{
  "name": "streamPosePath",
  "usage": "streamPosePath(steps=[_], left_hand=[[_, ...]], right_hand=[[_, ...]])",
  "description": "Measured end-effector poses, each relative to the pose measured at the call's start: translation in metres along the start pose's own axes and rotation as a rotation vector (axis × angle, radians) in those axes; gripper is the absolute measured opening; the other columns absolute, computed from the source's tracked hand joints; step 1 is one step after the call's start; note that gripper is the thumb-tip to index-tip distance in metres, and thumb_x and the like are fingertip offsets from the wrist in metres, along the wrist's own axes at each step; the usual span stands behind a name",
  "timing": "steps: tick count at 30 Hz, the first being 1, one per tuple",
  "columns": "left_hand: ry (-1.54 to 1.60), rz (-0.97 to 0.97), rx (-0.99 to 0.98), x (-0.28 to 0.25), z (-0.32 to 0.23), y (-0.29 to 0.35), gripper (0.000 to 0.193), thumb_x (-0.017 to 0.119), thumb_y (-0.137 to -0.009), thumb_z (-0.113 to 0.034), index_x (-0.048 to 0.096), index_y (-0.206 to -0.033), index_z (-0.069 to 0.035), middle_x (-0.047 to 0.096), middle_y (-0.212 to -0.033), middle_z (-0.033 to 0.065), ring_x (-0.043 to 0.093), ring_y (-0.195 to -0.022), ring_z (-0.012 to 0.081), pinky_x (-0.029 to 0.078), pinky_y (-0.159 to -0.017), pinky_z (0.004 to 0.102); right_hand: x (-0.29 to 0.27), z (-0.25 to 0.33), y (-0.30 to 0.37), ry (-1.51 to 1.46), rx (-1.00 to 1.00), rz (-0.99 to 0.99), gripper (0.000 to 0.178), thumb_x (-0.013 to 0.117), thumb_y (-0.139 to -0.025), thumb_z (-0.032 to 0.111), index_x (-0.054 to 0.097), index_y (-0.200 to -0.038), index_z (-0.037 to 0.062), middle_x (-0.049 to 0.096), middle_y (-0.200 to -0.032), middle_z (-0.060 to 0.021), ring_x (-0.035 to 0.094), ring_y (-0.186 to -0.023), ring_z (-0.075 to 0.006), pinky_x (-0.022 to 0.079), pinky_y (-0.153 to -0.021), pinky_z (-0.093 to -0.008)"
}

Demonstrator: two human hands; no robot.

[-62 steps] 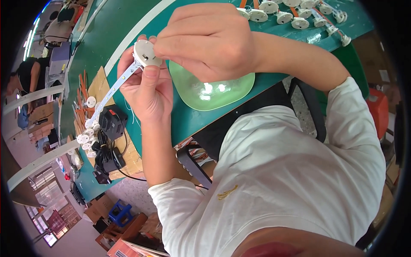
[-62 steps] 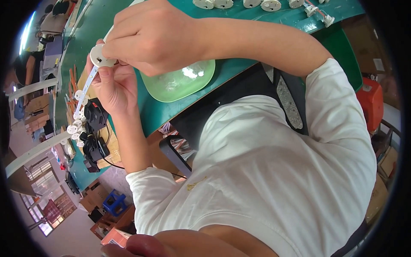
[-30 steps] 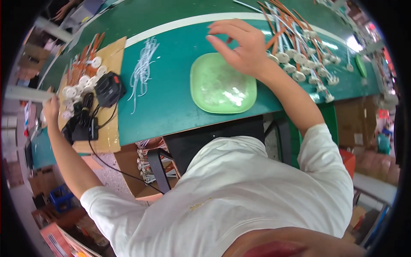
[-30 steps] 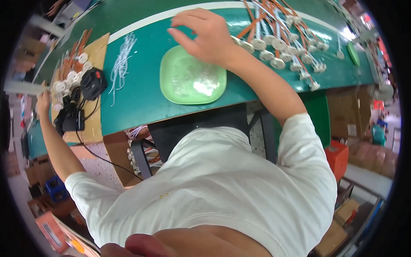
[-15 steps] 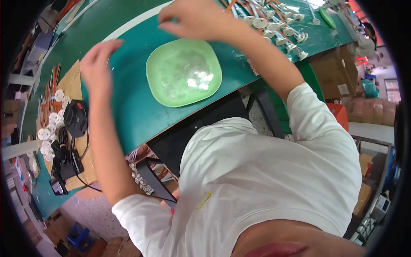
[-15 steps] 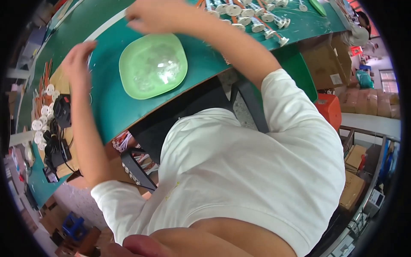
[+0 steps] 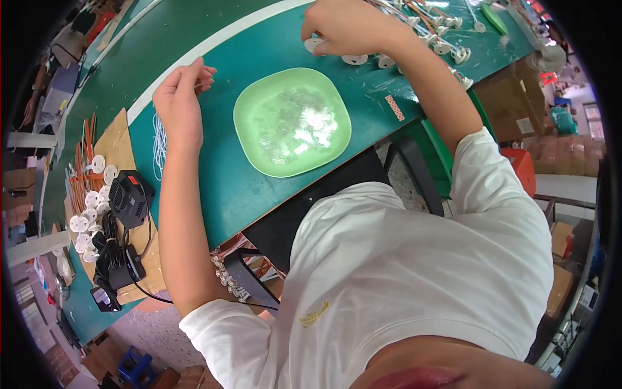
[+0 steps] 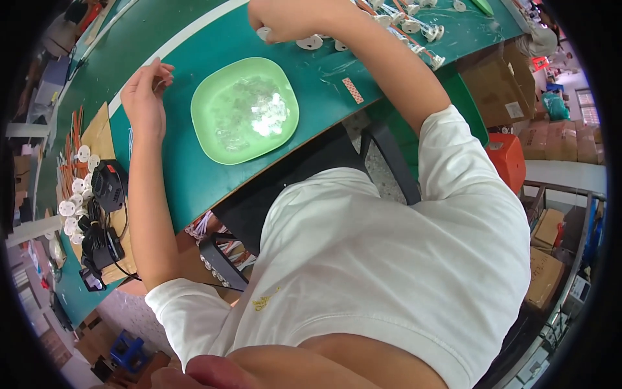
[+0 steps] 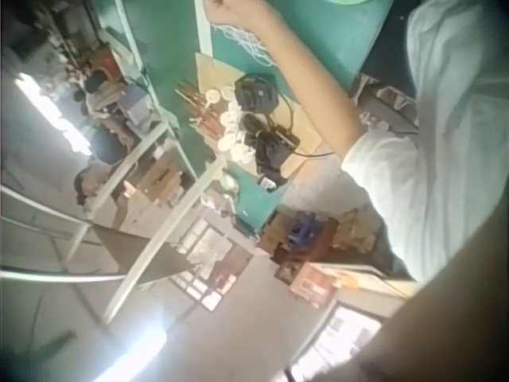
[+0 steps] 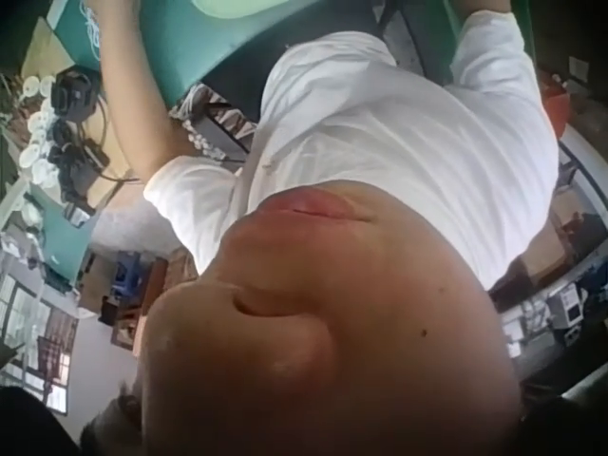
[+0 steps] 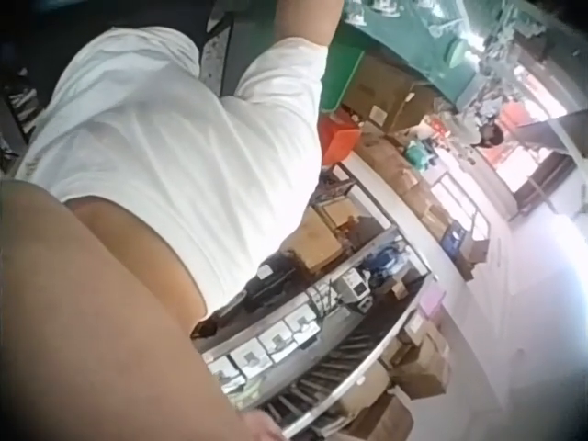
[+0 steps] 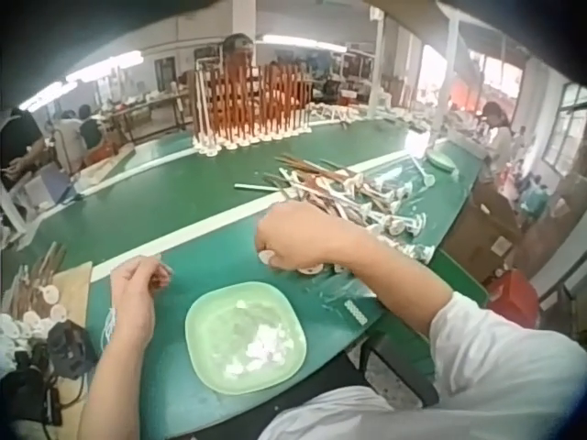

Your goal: Manually assemble small white plastic parts by attaching rods and pieces to a base plate.

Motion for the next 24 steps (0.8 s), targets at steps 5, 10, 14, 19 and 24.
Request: streamPosePath(steps=[5,10,14,19,24], left_hand=[[-0.015,0.162,-0.045,0.028,-0.028,0.006,0.030,0.056,-0.097,-0.027,0.064,-0.103,0.001,0.070,-0.086,0.0088,0.063,-0.072,0.0124,0.046,-0.067,0.0245],[0.138,0.144,0.147,0.039,-0.030,0.032,0.038,0.050,-0.101,-0.023,0.051,-0.130,0.001,0.067,-0.109,0.0142,0.068,-0.087,0.0195,0.050,-0.080,0.0284],[-0.207,0.046,0.475,0.042,-0.039,0.047,0.042,0.053,-0.097,-0.008,0.047,-0.137,0.002,0.070,-0.099,0.0135,0.071,-0.084,0.0198,0.054,-0.076,0.0287],[-0.659,-0.078,0.831,0.039,-0.051,0.060,0.034,0.060,-0.090,-0.001,0.061,-0.124,0.002,0.070,-0.076,0.0137,0.067,-0.059,0.0173,0.052,-0.059,0.0252],[-0.324,-0.039,0.684,0.037,-0.041,0.055,0.024,0.062,-0.091,-0.002,0.068,-0.114,0.001,0.072,-0.076,0.0136,0.072,-0.067,0.0170,0.054,-0.060,0.0244]], right_hand=[[-0.040,0.034,-0.001,-0.631,-0.097,-0.506,0.014,0.070,-0.078,0.013,0.068,-0.083,0.0002,0.066,-0.079,-0.0165,0.066,-0.073,-0.0288,0.053,-0.066,-0.0356],[-0.015,0.041,-0.014,-1.188,-0.025,-0.637,0.014,0.068,-0.085,0.004,0.064,-0.096,-0.0029,0.066,-0.080,-0.0097,0.067,-0.080,-0.0163,0.053,-0.071,-0.0265],[0.012,0.039,-0.015,-1.383,-0.096,-0.686,0.014,0.065,-0.089,0.001,0.061,-0.101,-0.0038,0.068,-0.085,-0.0078,0.070,-0.079,-0.0149,0.055,-0.071,-0.0262],[-0.003,0.061,0.003,-0.837,-0.272,-0.809,0.015,0.064,-0.089,0.000,0.058,-0.103,-0.0020,0.069,-0.089,-0.0082,0.070,-0.083,-0.0153,0.055,-0.074,-0.0264],[0.012,0.059,0.000,-0.706,-0.250,-0.843,0.022,0.069,-0.080,-0.001,0.073,-0.102,0.0050,0.073,-0.091,-0.0100,0.072,-0.079,-0.0217,0.058,-0.068,-0.0278]])
Point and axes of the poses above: each hand's wrist, its own y-axis away from the middle knuckle, its own x-axis out of the palm, z = x × y, the point moved 7 cm from there along -y, towards the middle knuckle
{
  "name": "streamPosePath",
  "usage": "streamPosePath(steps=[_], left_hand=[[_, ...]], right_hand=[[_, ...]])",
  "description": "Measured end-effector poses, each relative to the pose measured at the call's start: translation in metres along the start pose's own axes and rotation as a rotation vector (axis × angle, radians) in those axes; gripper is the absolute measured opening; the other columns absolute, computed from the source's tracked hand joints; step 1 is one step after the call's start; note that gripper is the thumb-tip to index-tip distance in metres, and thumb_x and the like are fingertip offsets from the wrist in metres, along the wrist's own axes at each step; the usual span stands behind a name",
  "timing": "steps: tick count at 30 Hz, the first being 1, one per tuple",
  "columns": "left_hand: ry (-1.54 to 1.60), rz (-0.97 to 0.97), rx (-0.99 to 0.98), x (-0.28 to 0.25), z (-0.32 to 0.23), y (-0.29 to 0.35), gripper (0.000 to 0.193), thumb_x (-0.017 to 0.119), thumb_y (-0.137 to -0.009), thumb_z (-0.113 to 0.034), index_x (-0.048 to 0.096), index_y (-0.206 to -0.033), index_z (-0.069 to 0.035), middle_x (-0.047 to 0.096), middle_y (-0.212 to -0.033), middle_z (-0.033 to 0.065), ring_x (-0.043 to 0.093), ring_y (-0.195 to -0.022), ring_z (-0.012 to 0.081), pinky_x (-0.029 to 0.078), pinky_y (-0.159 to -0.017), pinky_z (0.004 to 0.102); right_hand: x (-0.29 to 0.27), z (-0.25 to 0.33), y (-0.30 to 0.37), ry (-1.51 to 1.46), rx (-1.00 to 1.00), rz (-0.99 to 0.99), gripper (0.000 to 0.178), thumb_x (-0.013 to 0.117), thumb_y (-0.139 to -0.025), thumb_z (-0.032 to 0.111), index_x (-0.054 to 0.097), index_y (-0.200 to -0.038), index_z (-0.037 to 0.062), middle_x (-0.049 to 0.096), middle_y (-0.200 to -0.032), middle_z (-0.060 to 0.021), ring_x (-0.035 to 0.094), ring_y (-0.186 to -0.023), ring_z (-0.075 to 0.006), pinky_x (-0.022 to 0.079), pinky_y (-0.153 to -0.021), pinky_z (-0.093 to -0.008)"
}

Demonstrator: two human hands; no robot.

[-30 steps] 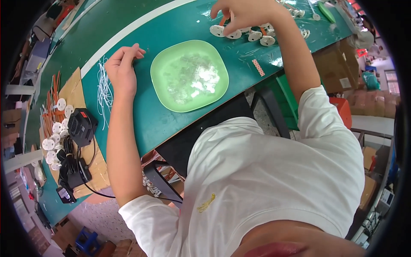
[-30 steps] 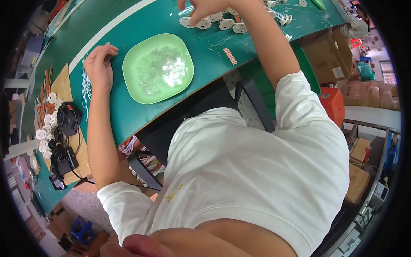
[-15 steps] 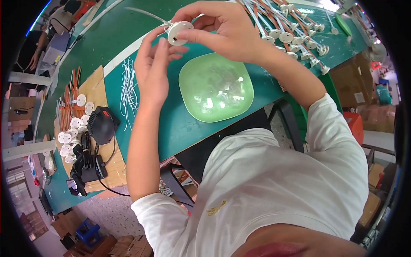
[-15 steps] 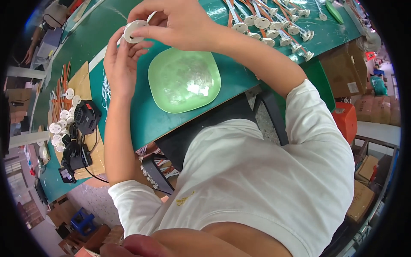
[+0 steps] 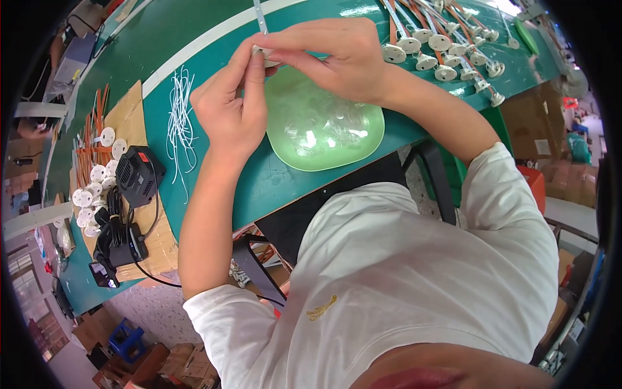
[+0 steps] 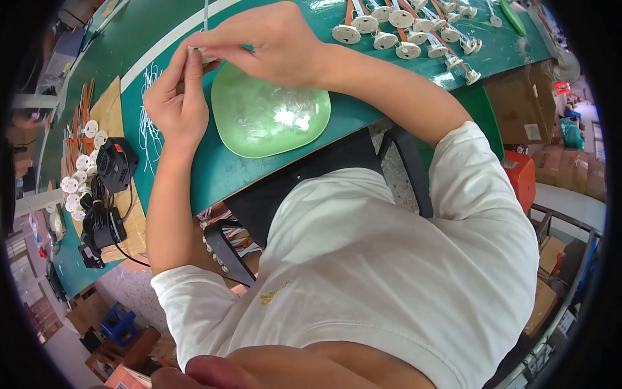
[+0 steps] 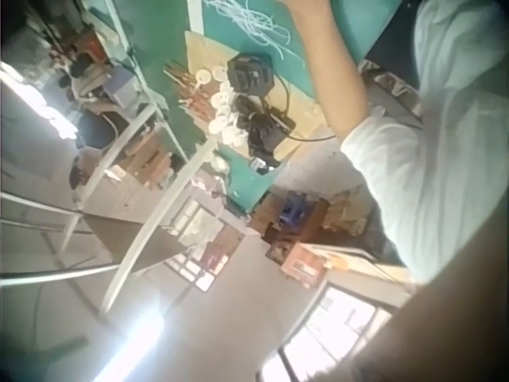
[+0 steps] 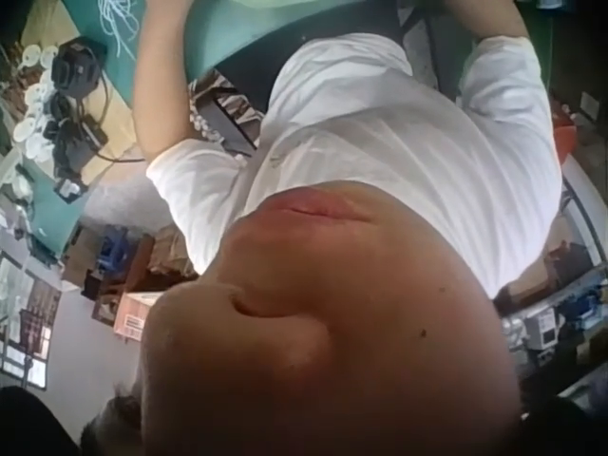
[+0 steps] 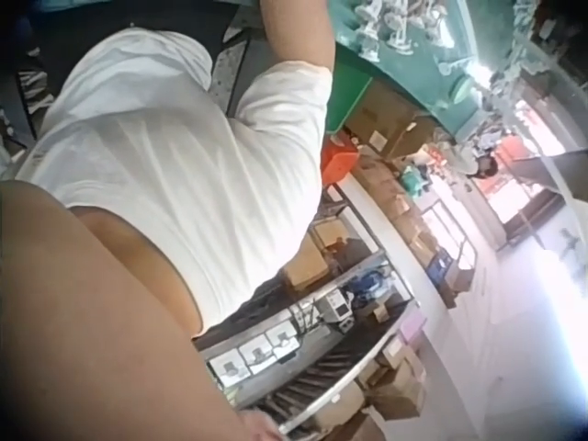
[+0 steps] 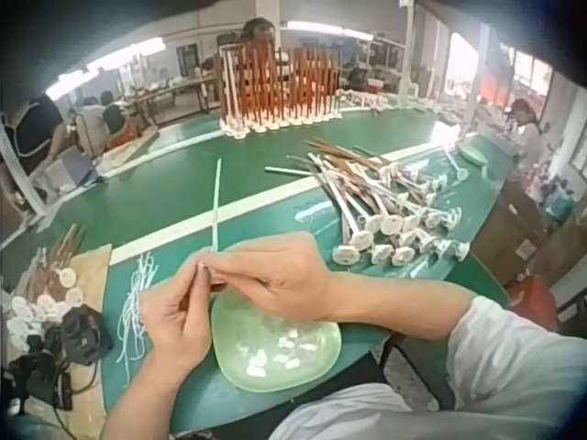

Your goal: Manually assemble small white plastic parts by attaching rods and pieces to a base plate.

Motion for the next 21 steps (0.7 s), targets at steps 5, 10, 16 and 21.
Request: streamPosePath(steps=[5,10,16,21], left_hand=[[-0.032,0.033,0.012,-0.003,-0.002,0.000,0.023,0.062,-0.090,0.000,0.069,-0.112,0.002,0.072,-0.078,0.0137,0.073,-0.070,0.0181,0.055,-0.062,0.0246],[-0.111,0.109,0.083,-0.005,-0.011,-0.004,0.023,0.063,-0.087,0.003,0.069,-0.109,0.002,0.072,-0.077,0.0142,0.073,-0.070,0.0190,0.055,-0.062,0.0246],[-0.097,0.080,0.067,-0.003,-0.008,-0.003,0.023,0.063,-0.087,0.003,0.069,-0.109,0.002,0.072,-0.078,0.0143,0.073,-0.071,0.0187,0.056,-0.062,0.0244],[-0.052,0.045,0.028,-0.002,0.001,0.002,0.022,0.063,-0.088,0.002,0.069,-0.109,0.002,0.073,-0.080,0.0143,0.073,-0.073,0.0190,0.056,-0.062,0.0241]], right_hand=[[-0.001,0.009,0.000,0.100,-0.099,0.010,0.026,0.072,-0.079,0.000,0.073,-0.104,0.0059,0.073,-0.092,-0.0099,0.072,-0.077,-0.0202,0.057,-0.065,-0.0259],[0.000,0.007,-0.002,0.150,-0.030,0.069,0.028,0.073,-0.078,0.000,0.072,-0.105,0.0063,0.073,-0.091,-0.0092,0.072,-0.075,-0.0202,0.057,-0.063,-0.0260],[0.000,0.004,0.001,0.104,-0.113,-0.002,0.028,0.073,-0.077,0.000,0.072,-0.104,0.0062,0.074,-0.092,-0.0091,0.072,-0.076,-0.0213,0.057,-0.064,-0.0262],[0.000,0.006,0.000,0.134,-0.102,0.002,0.026,0.072,-0.078,0.001,0.073,-0.104,0.0064,0.074,-0.092,-0.0087,0.072,-0.076,-0.0207,0.057,-0.063,-0.0256]])
Point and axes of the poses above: each hand's wrist, its own y-axis away from the middle knuckle, its own x-axis out of the palm, z = x × y, the point moved 7 cm from there along -y, towards the middle knuckle
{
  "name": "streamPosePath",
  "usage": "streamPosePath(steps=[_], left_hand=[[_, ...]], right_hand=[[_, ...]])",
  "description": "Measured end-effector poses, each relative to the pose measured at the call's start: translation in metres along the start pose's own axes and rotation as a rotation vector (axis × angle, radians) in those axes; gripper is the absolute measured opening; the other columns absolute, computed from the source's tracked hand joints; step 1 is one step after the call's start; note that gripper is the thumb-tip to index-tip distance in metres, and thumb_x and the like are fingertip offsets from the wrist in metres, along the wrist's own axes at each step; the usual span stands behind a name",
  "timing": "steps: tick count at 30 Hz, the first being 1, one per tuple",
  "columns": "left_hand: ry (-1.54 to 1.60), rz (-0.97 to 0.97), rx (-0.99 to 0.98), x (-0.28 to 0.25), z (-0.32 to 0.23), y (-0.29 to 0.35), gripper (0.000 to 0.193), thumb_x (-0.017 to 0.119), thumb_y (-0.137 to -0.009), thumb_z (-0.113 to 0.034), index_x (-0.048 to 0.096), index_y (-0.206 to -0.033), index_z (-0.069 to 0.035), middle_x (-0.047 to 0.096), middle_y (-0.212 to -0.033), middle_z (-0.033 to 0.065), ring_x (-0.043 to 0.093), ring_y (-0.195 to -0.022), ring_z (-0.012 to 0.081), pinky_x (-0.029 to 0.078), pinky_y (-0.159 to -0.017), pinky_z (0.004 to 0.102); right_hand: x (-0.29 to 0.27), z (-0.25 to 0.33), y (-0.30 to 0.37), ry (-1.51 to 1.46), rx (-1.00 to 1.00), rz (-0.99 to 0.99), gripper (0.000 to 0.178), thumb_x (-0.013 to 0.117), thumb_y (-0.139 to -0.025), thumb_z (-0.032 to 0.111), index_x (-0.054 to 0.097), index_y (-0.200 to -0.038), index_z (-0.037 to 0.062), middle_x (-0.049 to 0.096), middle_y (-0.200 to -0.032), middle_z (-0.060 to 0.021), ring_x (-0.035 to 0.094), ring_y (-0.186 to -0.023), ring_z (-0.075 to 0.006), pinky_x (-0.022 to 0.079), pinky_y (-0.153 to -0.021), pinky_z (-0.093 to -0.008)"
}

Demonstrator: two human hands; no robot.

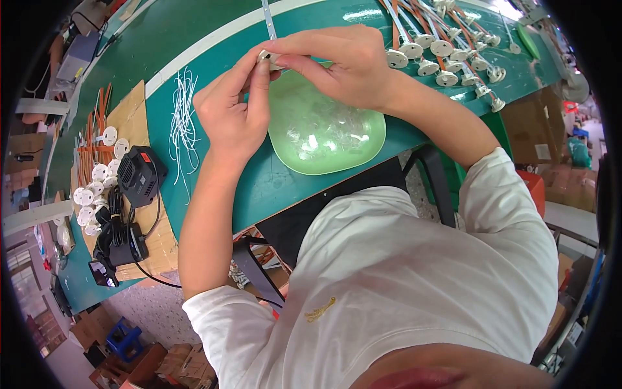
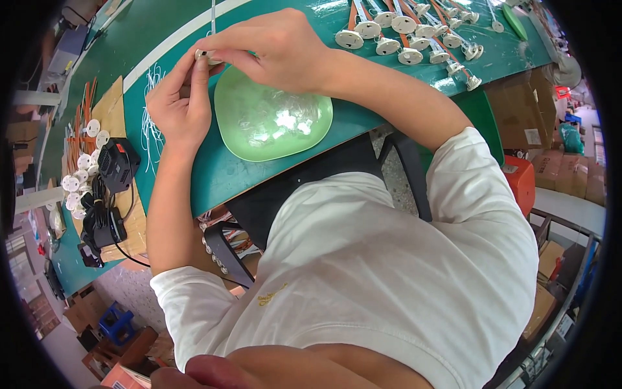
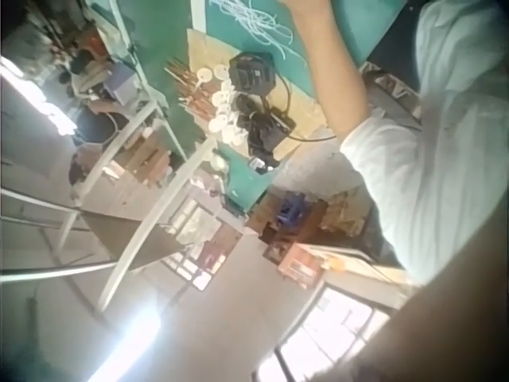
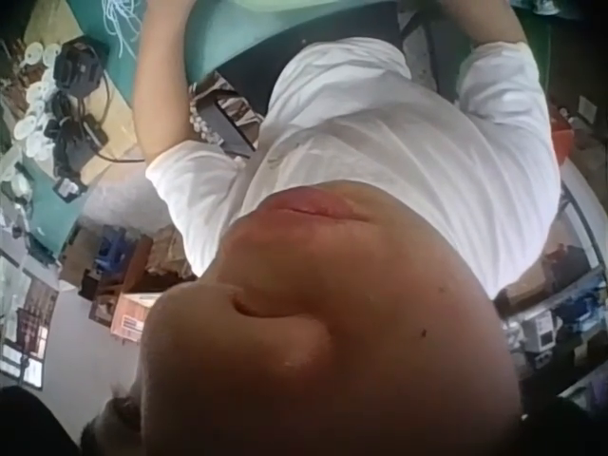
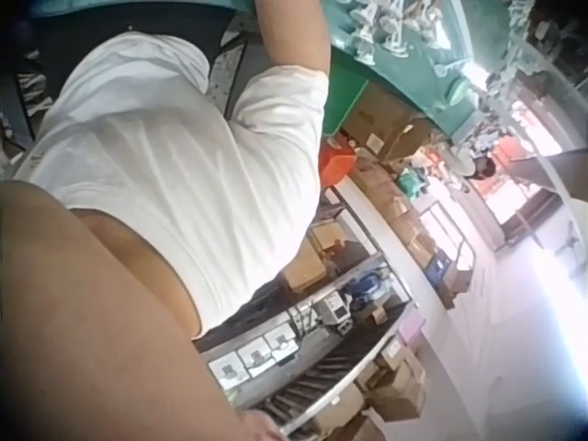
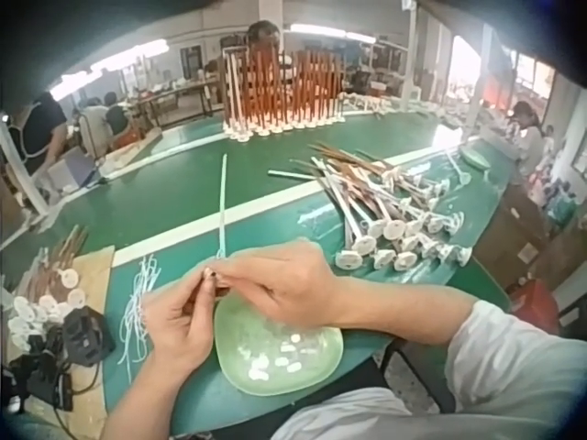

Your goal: Manually assemble small white plastic parts by attaching rods and pieces to a base plate.

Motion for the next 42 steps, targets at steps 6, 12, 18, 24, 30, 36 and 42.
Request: streamPosePath(steps=[6,12,18,24,30,36,42], left_hand=[[0.053,-0.026,-0.095,0.004,0.001,0.001,0.020,0.062,-0.091,0.000,0.069,-0.109,0.004,0.072,-0.081,0.0136,0.073,-0.075,0.0184,0.056,-0.062,0.0242],[0.167,-0.045,-0.271,0.006,0.011,0.007,0.021,0.062,-0.093,-0.005,0.068,-0.111,0.005,0.072,-0.082,0.0129,0.073,-0.077,0.0173,0.056,-0.064,0.0242],[0.213,-0.008,-0.196,0.003,0.007,0.007,0.023,0.061,-0.089,-0.001,0.069,-0.110,0.005,0.072,-0.080,0.0128,0.071,-0.075,0.0143,0.054,-0.063,0.0224],[0.148,-0.014,-0.205,0.000,0.005,0.004,0.021,0.063,-0.086,0.000,0.071,-0.105,0.005,0.072,-0.078,0.0125,0.069,-0.071,0.0137,0.054,-0.063,0.0231],[0.178,-0.011,-0.183,-0.002,0.010,0.004,0.022,0.064,-0.084,-0.001,0.072,-0.104,0.003,0.071,-0.076,0.0113,0.067,-0.066,0.0123,0.055,-0.063,0.0236],[0.033,0.013,-0.156,-0.004,0.003,0.002,0.020,0.063,-0.085,-0.001,0.072,-0.102,0.004,0.071,-0.075,0.0123,0.067,-0.066,0.0135,0.056,-0.064,0.0254],[0.535,-0.095,-0.375,-0.002,0.010,0.004,0.027,0.059,-0.091,-0.004,0.065,-0.113,0.009,0.071,-0.094,0.0143,0.070,-0.082,0.0201,0.055,-0.073,0.0274]], right_hand=[[0.000,-0.001,0.003,0.031,0.034,-0.023,0.025,0.073,-0.079,0.004,0.074,-0.104,0.0079,0.073,-0.083,-0.0075,0.072,-0.070,-0.0186,0.054,-0.057,-0.0247],[0.001,-0.002,0.004,0.020,0.058,-0.041,0.026,0.075,-0.078,0.005,0.074,-0.103,0.0085,0.073,-0.081,-0.0074,0.071,-0.068,-0.0182,0.053,-0.054,-0.0247],[0.004,0.003,0.006,0.052,0.003,0.019,0.027,0.075,-0.076,0.003,0.074,-0.102,0.0096,0.073,-0.086,-0.0080,0.071,-0.069,-0.0193,0.055,-0.056,-0.0255],[0.003,0.006,0.006,0.042,-0.031,0.019,0.027,0.074,-0.076,0.003,0.074,-0.102,0.0097,0.074,-0.087,-0.0078,0.071,-0.070,-0.0195,0.056,-0.057,-0.0258],[0.002,0.005,0.001,0.013,0.018,0.024,0.026,0.075,-0.076,0.004,0.074,-0.102,0.0099,0.073,-0.086,-0.0079,0.071,-0.068,-0.0191,0.055,-0.056,-0.0254],[0.003,0.005,0.004,0.009,-0.013,-0.005,0.026,0.074,-0.077,0.004,0.074,-0.102,0.0103,0.073,-0.083,-0.0072,0.071,-0.068,-0.0187,0.054,-0.056,-0.0253],[0.001,-0.007,0.005,-0.232,0.298,-0.059,0.022,0.073,-0.078,0.004,0.073,-0.100,0.0063,0.072,-0.090,-0.0106,0.071,-0.076,-0.0211,0.055,-0.064,-0.0262]])
Point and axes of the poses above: each hand's wrist, its own y-axis away from the middle knuckle, its own x-axis out of the palm, z = x × y, the point moved 7 cm from there along -y, towards the middle knuckle
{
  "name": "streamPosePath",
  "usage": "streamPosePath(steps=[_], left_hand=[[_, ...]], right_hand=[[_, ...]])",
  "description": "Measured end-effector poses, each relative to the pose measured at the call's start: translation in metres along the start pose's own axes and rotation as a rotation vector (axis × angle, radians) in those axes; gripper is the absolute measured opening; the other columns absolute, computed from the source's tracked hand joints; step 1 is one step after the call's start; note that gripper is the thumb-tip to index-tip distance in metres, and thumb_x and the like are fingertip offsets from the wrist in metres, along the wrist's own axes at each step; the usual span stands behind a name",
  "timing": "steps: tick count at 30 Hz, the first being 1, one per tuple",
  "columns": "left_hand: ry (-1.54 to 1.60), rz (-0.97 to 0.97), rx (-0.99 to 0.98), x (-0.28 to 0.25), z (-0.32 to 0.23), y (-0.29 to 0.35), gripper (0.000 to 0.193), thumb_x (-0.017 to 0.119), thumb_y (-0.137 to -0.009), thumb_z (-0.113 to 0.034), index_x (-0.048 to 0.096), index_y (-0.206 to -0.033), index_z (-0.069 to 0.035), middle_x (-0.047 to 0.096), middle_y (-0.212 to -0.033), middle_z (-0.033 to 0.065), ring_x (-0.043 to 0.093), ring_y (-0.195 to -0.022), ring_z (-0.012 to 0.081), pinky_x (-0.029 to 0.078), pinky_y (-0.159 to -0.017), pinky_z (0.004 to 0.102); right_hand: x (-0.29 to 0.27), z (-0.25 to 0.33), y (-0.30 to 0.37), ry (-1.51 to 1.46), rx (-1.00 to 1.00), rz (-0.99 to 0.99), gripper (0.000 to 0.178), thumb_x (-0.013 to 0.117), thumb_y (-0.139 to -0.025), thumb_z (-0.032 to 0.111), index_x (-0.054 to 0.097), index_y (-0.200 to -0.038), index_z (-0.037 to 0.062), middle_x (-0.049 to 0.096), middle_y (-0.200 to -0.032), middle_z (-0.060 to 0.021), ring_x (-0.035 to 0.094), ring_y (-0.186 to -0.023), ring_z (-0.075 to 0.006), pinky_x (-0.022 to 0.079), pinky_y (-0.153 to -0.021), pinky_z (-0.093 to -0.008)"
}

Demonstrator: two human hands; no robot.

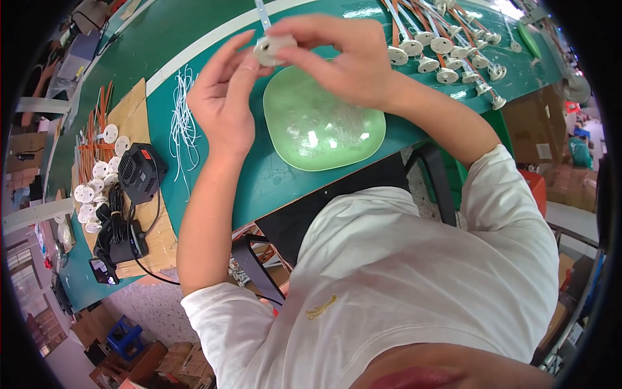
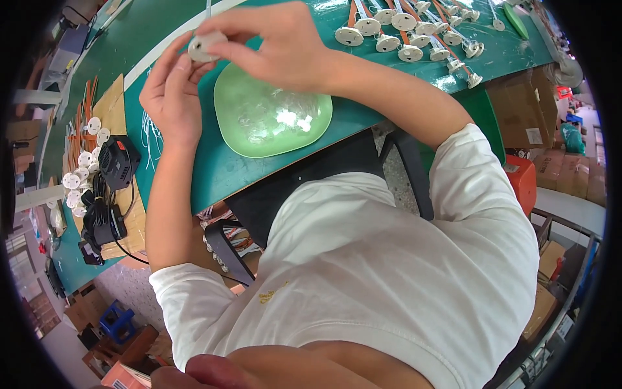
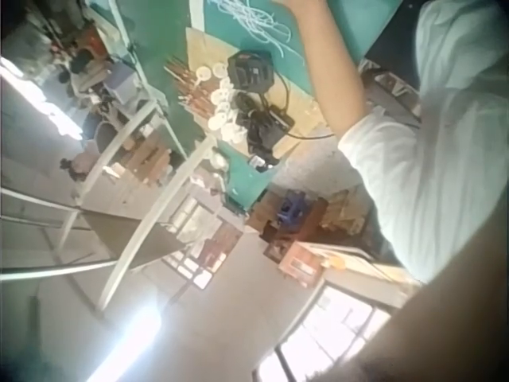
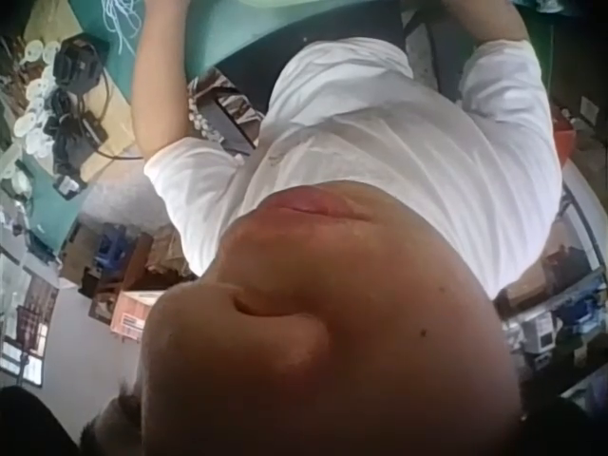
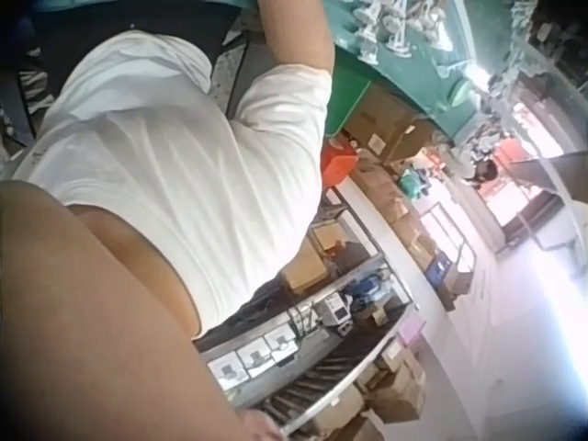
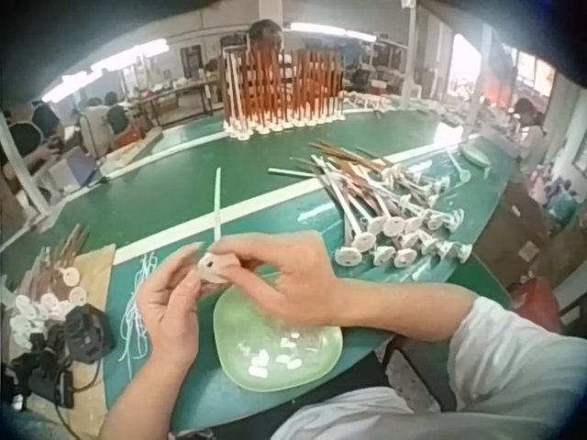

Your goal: Manually assemble small white plastic parts by attaching rods and pieces to a base plate.

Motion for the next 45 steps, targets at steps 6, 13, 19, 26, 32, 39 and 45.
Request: streamPosePath(steps=[6,13,19,26,32,39,45], left_hand=[[0.304,0.052,-0.337,0.002,0.026,-0.003,0.031,0.065,-0.093,-0.013,0.062,-0.117,0.007,0.068,-0.106,0.0126,0.066,-0.097,0.0211,0.053,-0.083,0.0324],[0.462,0.204,-0.401,0.020,0.010,0.003,0.036,0.063,-0.094,-0.021,0.059,-0.123,0.002,0.066,-0.113,0.0081,0.064,-0.100,0.0186,0.050,-0.085,0.0325],[0.286,-0.012,-0.326,-0.008,0.016,-0.007,0.028,0.062,-0.095,-0.014,0.060,-0.119,0.001,0.067,-0.113,0.0108,0.065,-0.104,0.0226,0.051,-0.084,0.0295],[0.239,-0.092,-0.328,-0.025,0.023,-0.012,0.021,0.063,-0.095,-0.016,0.064,-0.111,-0.002,0.069,-0.107,0.0088,0.067,-0.094,0.0184,0.051,-0.077,0.0265],[0.113,-0.056,-0.368,-0.007,0.019,-0.006,0.026,0.061,-0.097,-0.024,0.065,-0.108,-0.002,0.070,-0.100,0.0085,0.065,-0.084,0.0150,0.050,-0.073,0.0256],[0.247,0.005,-0.360,-0.028,0.035,-0.011,0.033,0.058,-0.097,-0.015,0.057,-0.126,0.000,0.062,-0.119,0.0086,0.058,-0.113,0.0279,0.047,-0.091,0.0411],[0.234,0.029,-0.320,-0.016,0.024,-0.010,0.034,0.059,-0.097,-0.015,0.056,-0.127,-0.001,0.061,-0.121,0.0081,0.059,-0.101,0.0232,0.048,-0.086,0.0400]], right_hand=[[0.006,-0.031,0.002,-0.568,0.333,0.073,0.023,0.061,-0.092,-0.001,0.047,-0.111,0.0022,0.065,-0.095,-0.0061,0.064,-0.092,-0.0107,0.052,-0.079,-0.0252],[0.001,-0.013,-0.002,-0.420,0.224,0.137,0.024,0.062,-0.091,0.001,0.051,-0.112,0.0016,0.067,-0.087,-0.0061,0.064,-0.078,-0.0084,0.051,-0.067,-0.0235],[-0.019,-0.007,-0.007,-0.084,0.315,-0.095,0.018,0.070,-0.083,0.005,0.063,-0.099,-0.0010,0.068,-0.075,-0.0092,0.064,-0.063,-0.0113,0.050,-0.058,-0.0254],[0.036,0.017,0.023,-0.078,-0.084,0.773,0.023,0.072,-0.075,0.007,0.071,-0.097,0.0020,0.068,-0.093,-0.0121,0.067,-0.080,-0.0254,0.053,-0.071,-0.0323],[0.044,-0.001,0.035,-0.047,0.094,1.064,0.024,0.072,-0.071,0.007,0.071,-0.093,0.0008,0.068,-0.086,-0.0100,0.065,-0.075,-0.0269,0.050,-0.067,-0.0355],[0.037,-0.009,0.027,-0.294,0.130,0.994,0.016,0.071,-0.077,0.009,0.070,-0.091,0.0018,0.068,-0.079,-0.0128,0.065,-0.073,-0.0250,0.050,-0.066,-0.0326],[0.023,0.000,0.011,-0.346,0.286,0.893,0.016,0.070,-0.081,0.006,0.068,-0.094,-0.0032,0.069,-0.076,-0.0124,0.066,-0.069,-0.0173,0.050,-0.064,-0.0275]])
Point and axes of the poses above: each hand's wrist, its own y-axis away from the middle knuckle, its own x-axis out of the palm, z = x × y, the point moved 7 cm from there along -y, towards the middle knuckle
